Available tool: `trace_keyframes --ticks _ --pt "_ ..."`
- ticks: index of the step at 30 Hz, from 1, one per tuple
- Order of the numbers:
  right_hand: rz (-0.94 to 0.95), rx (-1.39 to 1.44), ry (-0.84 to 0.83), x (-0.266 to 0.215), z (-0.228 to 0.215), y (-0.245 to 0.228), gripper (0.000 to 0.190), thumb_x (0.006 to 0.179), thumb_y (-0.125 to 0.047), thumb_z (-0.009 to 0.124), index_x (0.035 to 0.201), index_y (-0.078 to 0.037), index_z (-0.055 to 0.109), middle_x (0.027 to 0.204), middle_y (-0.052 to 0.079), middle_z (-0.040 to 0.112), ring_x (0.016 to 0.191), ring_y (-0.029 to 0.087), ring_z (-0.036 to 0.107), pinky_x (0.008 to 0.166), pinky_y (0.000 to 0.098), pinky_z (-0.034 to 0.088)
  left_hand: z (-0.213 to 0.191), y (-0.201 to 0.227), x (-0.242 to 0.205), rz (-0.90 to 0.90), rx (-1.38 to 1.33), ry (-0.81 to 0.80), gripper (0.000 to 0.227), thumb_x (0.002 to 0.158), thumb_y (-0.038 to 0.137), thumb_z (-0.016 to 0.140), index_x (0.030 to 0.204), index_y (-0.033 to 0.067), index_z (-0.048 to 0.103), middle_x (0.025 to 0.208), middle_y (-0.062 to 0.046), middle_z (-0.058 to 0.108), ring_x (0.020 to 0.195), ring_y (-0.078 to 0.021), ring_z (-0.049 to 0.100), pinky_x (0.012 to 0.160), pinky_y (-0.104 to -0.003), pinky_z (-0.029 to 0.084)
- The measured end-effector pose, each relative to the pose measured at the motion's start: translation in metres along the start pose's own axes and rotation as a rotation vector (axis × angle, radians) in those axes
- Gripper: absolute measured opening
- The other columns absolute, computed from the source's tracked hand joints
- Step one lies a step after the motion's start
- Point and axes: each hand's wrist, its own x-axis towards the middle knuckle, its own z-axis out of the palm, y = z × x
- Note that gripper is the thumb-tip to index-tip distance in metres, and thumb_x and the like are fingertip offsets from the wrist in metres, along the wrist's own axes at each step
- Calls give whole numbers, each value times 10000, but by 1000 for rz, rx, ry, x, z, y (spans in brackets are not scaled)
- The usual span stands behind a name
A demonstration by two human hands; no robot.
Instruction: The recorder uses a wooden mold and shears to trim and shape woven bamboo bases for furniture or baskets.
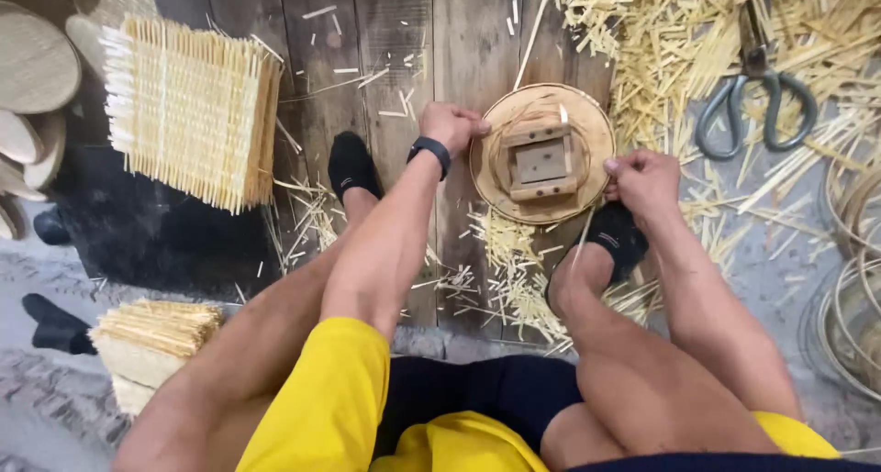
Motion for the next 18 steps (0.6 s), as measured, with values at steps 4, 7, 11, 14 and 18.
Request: trace_keyframes --ticks 4,7,11,14,18 --pt "-12 97 -1 -14 -2 -20 162 968 -105 763 966 45 702 796 109 690 649 162 662 553 304 565 10 -17 -14 233 -87 110 294 792 257 868 996 57 799 925 -112 789 813 -163 745 782 -330 594" --pt "164 98 -190 -50 0 -12 154 949 -125 707 1047 -5 700 896 94 758 751 165 757 638 284 629 27 -48 -100 -149 -58 129 299 891 277 786 977 -9 782 849 -162 787 774 -228 758 704 -386 594" --pt "122 114 -138 -22 12 -18 171 962 -82 633 981 86 648 868 172 734 736 255 767 610 363 662 74 -68 -96 -400 -871 -166 212 886 32 702 1055 -64 618 950 -197 742 786 -288 754 660 -395 647" --pt "126 30 -116 -29 15 -7 173 974 -78 616 964 94 628 844 202 720 707 285 761 586 371 647 87 -74 -120 -496 -1024 -32 267 880 -41 692 1092 -58 531 991 -181 709 787 -266 749 679 -382 673" --pt "17 31 -96 -12 16 13 252 986 -69 639 976 181 613 802 222 693 656 277 755 533 363 628 93 -75 -123 -446 -1001 51 284 892 -34 717 1105 -77 535 967 -158 699 769 -253 729 664 -358 658"
